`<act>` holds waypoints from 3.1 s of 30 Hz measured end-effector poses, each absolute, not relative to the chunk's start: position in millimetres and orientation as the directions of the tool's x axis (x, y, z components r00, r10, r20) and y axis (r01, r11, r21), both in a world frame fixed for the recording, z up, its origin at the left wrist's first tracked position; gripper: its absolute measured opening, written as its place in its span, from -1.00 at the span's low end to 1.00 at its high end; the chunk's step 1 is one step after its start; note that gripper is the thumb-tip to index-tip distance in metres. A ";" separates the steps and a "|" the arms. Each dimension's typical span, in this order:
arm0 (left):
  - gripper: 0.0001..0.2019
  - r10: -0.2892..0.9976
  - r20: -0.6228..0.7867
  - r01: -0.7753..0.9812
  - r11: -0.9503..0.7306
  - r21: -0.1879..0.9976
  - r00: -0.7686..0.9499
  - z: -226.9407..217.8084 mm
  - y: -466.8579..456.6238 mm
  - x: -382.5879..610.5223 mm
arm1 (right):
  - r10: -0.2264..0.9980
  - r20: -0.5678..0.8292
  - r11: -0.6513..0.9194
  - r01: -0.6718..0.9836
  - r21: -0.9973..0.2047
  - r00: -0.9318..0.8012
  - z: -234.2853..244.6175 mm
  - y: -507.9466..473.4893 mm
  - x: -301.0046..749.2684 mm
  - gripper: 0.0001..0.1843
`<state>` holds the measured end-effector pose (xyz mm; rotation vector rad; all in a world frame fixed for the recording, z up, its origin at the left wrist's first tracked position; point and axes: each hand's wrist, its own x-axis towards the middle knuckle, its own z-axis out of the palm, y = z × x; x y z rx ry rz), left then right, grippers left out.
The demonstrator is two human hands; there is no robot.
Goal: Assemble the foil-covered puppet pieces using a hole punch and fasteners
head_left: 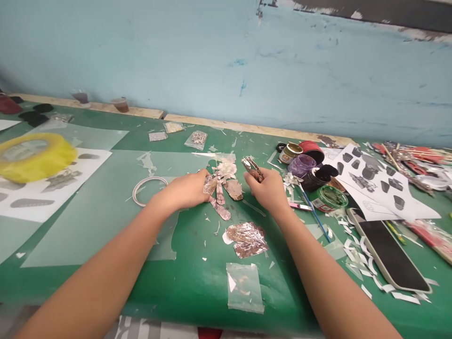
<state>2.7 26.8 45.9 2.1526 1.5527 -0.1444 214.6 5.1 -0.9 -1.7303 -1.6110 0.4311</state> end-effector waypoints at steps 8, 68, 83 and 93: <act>-0.76 0.940 -0.193 0.789 -0.112 0.605 0.282 27.1 42.1 2.3 | 0.963 0.237 0.071 0.722 -0.688 0.131 -2.3 5.2 215.2 -0.64; -0.80 0.996 -0.074 0.129 0.080 0.988 -0.051 37.3 18.8 36.3 | 0.992 0.122 0.079 0.822 -0.563 -0.011 6.4 -6.6 192.4 -0.67; -0.80 0.998 -0.055 0.105 0.059 0.993 -0.033 22.6 22.6 33.9 | 0.995 0.100 0.056 0.845 -0.532 -0.003 6.6 -5.9 190.4 -0.72; -0.80 0.999 -0.021 0.168 0.027 0.985 -0.041 16.8 24.6 32.6 | 0.997 0.074 0.040 0.852 -0.521 -0.002 8.6 -5.0 189.9 -0.72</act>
